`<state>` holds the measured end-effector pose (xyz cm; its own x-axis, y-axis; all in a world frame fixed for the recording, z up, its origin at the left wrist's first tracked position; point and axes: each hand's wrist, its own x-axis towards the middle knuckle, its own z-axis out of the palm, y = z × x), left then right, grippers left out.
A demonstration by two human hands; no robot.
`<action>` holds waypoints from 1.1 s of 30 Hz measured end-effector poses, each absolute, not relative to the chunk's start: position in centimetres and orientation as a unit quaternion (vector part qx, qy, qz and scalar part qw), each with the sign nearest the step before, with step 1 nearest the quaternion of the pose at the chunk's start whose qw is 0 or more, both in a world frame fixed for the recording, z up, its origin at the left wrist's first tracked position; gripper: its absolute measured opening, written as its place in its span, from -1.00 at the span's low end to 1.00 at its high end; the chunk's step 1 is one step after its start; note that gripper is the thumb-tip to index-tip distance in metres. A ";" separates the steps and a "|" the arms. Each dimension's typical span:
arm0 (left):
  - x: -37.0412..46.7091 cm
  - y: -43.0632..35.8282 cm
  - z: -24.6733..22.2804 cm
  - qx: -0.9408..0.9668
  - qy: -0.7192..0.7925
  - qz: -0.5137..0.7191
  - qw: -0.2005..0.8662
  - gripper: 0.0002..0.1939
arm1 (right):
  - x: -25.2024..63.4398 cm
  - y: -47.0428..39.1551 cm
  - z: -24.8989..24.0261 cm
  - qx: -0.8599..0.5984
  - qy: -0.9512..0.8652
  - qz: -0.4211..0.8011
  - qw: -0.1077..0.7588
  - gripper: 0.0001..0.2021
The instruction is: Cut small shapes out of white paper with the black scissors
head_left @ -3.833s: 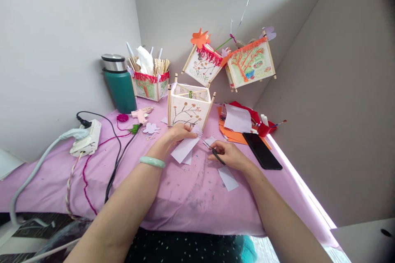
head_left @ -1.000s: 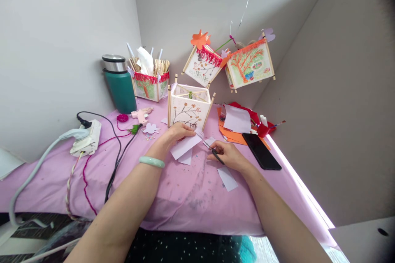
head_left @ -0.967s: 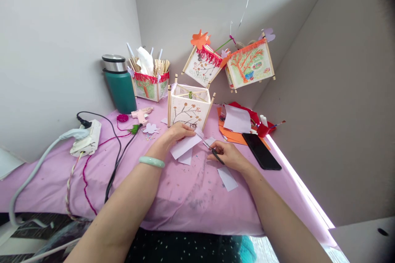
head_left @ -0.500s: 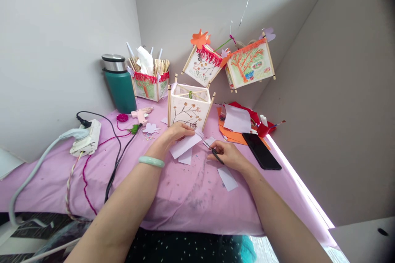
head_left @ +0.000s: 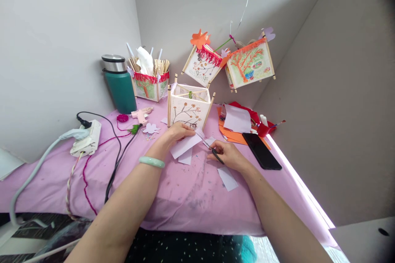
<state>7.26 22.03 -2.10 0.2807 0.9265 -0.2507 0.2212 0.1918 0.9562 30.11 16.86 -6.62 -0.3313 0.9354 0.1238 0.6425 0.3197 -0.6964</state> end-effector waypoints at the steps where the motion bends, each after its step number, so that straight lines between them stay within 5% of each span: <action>1: 7.3 21.9 -2.0 0.557 0.518 0.309 0.571 -0.83 | 30.1 16.9 -6.6 -0.514 -0.768 0.274 0.265 -0.60; 18: 7.1 22.9 -2.8 0.501 0.535 0.394 0.555 -0.82 | 30.4 16.6 -5.8 -0.527 -0.741 0.313 0.272 -0.67; 27: 7.2 22.6 -2.7 0.535 0.552 0.367 0.523 -0.84 | 32.3 16.9 -5.3 -0.547 -0.759 0.245 0.252 -0.33; 33: 7.2 22.6 -2.8 0.591 0.562 0.345 0.464 -0.93 | 32.9 17.2 -5.4 -0.567 -0.797 0.082 0.192 -0.64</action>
